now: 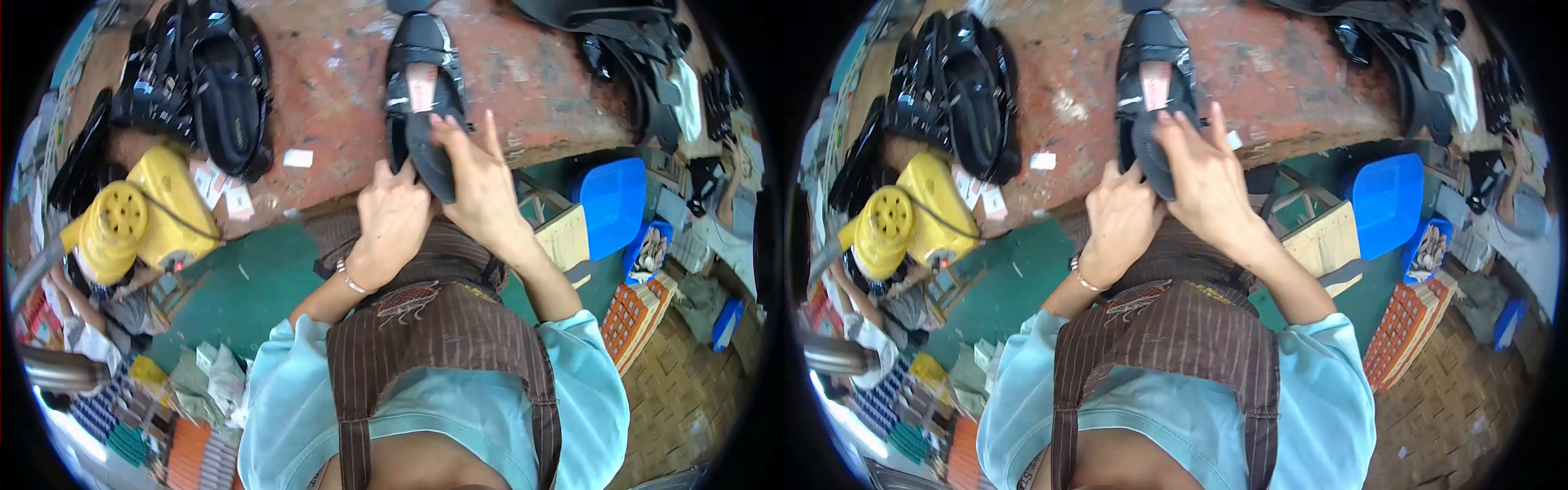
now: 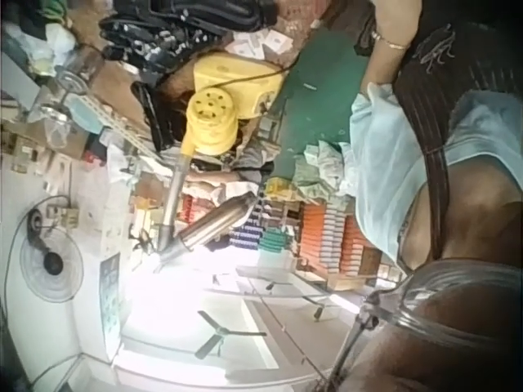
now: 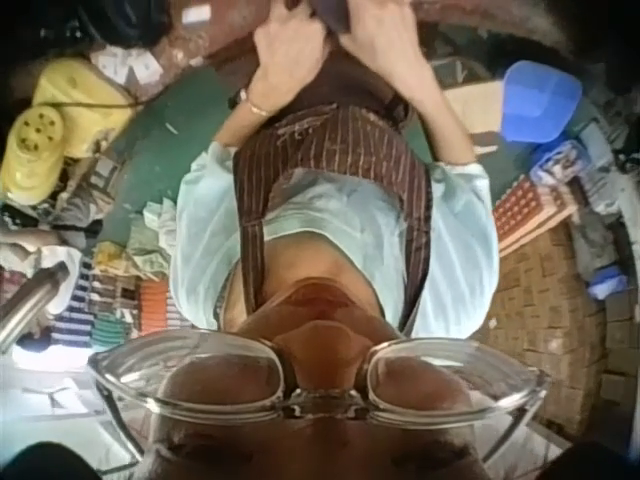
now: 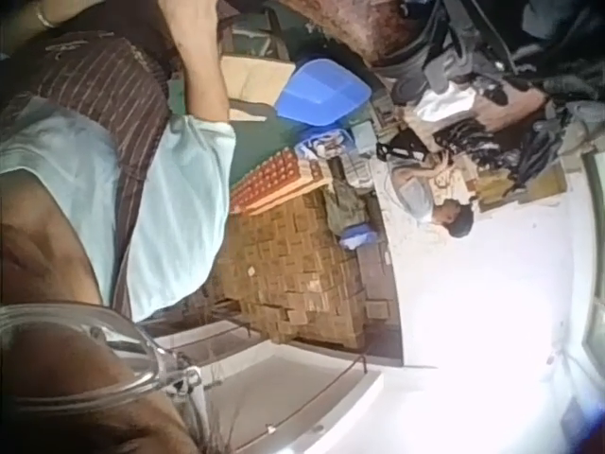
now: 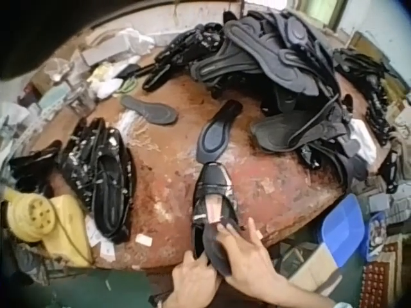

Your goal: Placing insoles into black shoes and applying labels to the inner soles.

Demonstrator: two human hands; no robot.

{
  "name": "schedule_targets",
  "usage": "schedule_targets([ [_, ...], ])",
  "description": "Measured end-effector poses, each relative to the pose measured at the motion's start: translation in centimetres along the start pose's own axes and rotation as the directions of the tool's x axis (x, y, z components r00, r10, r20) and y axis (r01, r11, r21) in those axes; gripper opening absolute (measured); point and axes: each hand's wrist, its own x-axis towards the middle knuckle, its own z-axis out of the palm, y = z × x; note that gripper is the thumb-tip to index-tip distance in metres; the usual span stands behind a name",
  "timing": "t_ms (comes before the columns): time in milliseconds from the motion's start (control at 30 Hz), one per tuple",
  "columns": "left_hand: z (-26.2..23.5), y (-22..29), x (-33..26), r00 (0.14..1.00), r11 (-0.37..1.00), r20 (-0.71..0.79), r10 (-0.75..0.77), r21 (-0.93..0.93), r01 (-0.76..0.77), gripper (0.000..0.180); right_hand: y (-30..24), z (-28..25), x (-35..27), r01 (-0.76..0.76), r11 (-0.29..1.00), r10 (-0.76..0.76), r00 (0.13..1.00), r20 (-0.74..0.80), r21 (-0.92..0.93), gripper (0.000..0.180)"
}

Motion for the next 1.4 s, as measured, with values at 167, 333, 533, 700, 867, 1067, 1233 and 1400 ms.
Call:
schedule_targets([
  [167,-1.0,0.3,0.2,0.989,0.985,0.096,0.112,0.123,-0.123,0.031,1.9,3.6,6.0,0.012,0.963,-0.026,0.998,-0.049,-0.271,0.028],
  [333,-0.5,-1.0,0.0,0.99,0.903,0.138,-0.021,0.427,-0.04,0.047,1.0,9.2,7.8,-0.069,0.905,-0.029,0.975,-0.222,-0.419,0.036],
  [533,-1.0,0.4,0.8,0.97,0.91,0.051,0.238,0.338,-0.241,0.048,3.5,9.5,9.0,-0.161,0.933,0.041,0.936,-0.349,-0.321,0.03],
  [700,-0.4,-0.4,1.2,0.98,0.878,0.167,0.104,0.448,-0.17,0.05,1.8,10.5,9.1,-0.341,0.918,0.264,0.905,-0.333,-0.2,0.042],
  [867,0.1,0.9,1.1,0.929,0.861,0.232,0.289,0.362,-0.358,0.047,1.7,11.2,7.5,-0.472,0.836,0.346,0.849,-0.399,-0.28,0.061],
  [1067,0.3,0.5,1.5,0.896,0.843,0.268,0.354,0.323,-0.429,0.044,2.1,8.4,8.3,-0.191,0.86,0.123,0.978,-0.171,-0.473,0.058],
  [1233,-0.7,1.3,1.5,0.978,0.909,0.164,0.13,0.373,-0.183,0.033,1.4,5.3,6.2,-0.439,0.817,0.569,0.719,-0.399,0.373,0.018],
  [1400,-0.9,0.2,0.5,0.988,0.987,0.095,0.125,0.087,-0.133,0.029,1.2,5.1,1.3,-0.184,0.92,0.141,0.979,-0.145,-0.346,0.064],
])
